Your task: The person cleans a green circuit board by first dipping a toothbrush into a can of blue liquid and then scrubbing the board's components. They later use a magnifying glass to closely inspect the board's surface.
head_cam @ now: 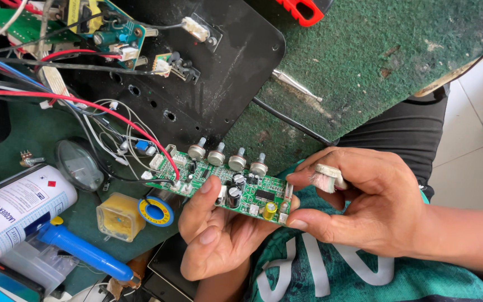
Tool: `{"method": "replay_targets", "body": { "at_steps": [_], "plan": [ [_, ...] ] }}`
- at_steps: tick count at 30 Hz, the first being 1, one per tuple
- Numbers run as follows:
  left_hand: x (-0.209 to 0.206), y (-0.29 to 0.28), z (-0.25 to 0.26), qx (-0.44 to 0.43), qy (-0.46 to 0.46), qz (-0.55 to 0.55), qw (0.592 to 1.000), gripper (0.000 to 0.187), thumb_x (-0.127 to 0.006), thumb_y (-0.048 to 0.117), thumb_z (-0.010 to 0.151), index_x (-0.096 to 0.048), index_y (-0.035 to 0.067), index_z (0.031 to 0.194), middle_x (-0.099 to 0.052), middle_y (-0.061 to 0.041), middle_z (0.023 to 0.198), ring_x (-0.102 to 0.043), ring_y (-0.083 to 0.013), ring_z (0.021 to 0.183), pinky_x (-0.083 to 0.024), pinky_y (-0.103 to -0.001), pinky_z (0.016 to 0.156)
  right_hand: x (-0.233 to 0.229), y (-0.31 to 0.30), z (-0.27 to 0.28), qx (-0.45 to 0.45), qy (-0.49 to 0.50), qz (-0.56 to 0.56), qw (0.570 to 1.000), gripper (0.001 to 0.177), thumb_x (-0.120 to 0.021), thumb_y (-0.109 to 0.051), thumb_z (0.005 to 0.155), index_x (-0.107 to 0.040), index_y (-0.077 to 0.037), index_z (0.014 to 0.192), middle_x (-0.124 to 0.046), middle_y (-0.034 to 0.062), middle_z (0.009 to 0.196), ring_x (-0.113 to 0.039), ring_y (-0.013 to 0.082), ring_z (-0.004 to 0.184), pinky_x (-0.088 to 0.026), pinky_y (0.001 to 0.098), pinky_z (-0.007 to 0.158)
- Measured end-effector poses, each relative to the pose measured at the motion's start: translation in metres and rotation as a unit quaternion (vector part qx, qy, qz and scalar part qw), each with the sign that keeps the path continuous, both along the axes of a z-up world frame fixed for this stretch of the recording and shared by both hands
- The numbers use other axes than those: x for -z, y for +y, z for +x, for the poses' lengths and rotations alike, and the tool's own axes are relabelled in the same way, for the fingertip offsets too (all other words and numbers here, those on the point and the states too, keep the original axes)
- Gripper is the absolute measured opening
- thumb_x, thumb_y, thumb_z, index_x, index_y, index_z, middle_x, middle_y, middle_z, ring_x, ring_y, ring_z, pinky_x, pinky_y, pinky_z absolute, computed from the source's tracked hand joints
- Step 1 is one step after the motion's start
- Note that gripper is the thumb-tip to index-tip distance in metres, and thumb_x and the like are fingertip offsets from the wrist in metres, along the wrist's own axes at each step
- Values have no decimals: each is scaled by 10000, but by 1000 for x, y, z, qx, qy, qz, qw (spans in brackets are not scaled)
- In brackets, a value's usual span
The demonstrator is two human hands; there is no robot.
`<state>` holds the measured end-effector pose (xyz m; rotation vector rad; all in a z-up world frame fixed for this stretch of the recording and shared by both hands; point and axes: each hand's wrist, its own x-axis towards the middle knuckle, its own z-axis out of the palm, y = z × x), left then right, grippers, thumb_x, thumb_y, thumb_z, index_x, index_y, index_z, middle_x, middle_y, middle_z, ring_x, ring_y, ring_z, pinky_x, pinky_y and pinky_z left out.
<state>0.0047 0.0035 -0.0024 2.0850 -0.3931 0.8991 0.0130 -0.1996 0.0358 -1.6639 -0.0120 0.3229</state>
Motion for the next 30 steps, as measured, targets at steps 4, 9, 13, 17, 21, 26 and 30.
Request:
{"method": "replay_targets", "body": {
  "at_steps": [4, 9, 13, 17, 21, 26, 30],
  "plan": [
    [-1, 0, 2, 9, 5, 1, 1000, 843, -921, 412, 779, -342, 210, 1357, -617, -189, 1273, -774, -279, 981, -688, -301, 813, -1, 0, -2, 0, -7, 4, 1000, 413, -865, -421, 755, -782, -117, 1021, -798, 8, 958, -505, 64, 518, -477, 190, 492],
    [11, 2, 6, 9, -49, -7, 999, 880, -932, 437, 745, -368, 182, 1370, -618, -216, 1227, -735, -241, 1044, -667, -325, 880, -5, 3, -2, -3, -32, -13, 999, 426, -861, -454, 745, -750, -123, 988, -810, 19, 968, -546, 64, 529, -476, 193, 494],
    [16, -9, 6, -3, -112, -79, 991, 741, -919, 333, 782, -422, 169, 1306, -599, -183, 1210, -684, -263, 974, -634, -353, 840, -6, 7, -3, -5, -100, -23, 995, 454, -892, -399, 734, -716, -92, 1018, -805, 73, 1008, -798, 146, 840, -617, 248, 790],
    [6, -1, 6, 28, -84, -57, 994, 704, -916, 285, 819, -421, 203, 1312, -582, -127, 1266, -691, -264, 869, -681, -412, 779, -5, 10, -6, -1, -109, -37, 993, 483, -932, -355, 700, -691, -80, 1015, -801, 109, 998, -802, 165, 853, -614, 255, 804],
    [7, 2, -1, 31, -77, -84, 993, 801, -987, 212, 721, -457, 218, 1322, -589, -125, 1278, -677, -244, 854, -669, -369, 756, -7, 12, -6, 1, -111, -56, 992, 483, -930, -377, 694, -688, -101, 1008, -803, 106, 1011, -773, 127, 786, -583, 221, 690],
    [15, -4, -9, 67, -79, -181, 978, 778, -955, -27, 670, -538, 169, 1297, -604, -171, 1294, -704, -311, 992, -703, -521, 881, -7, 13, -6, -8, -106, -58, 993, 486, -929, -372, 702, -681, -107, 1024, -804, 103, 1020, -724, 94, 701, -556, 195, 609],
    [9, -1, -15, 47, -100, -182, 977, 762, -955, -9, 659, -551, 170, 1281, -600, -171, 1248, -672, -287, 921, -700, -471, 819, -6, 12, -6, -11, -101, -61, 993, 489, -928, -368, 701, -683, -102, 1029, -803, 103, 1022, -717, 92, 699, -566, 196, 626]
  ]
}}
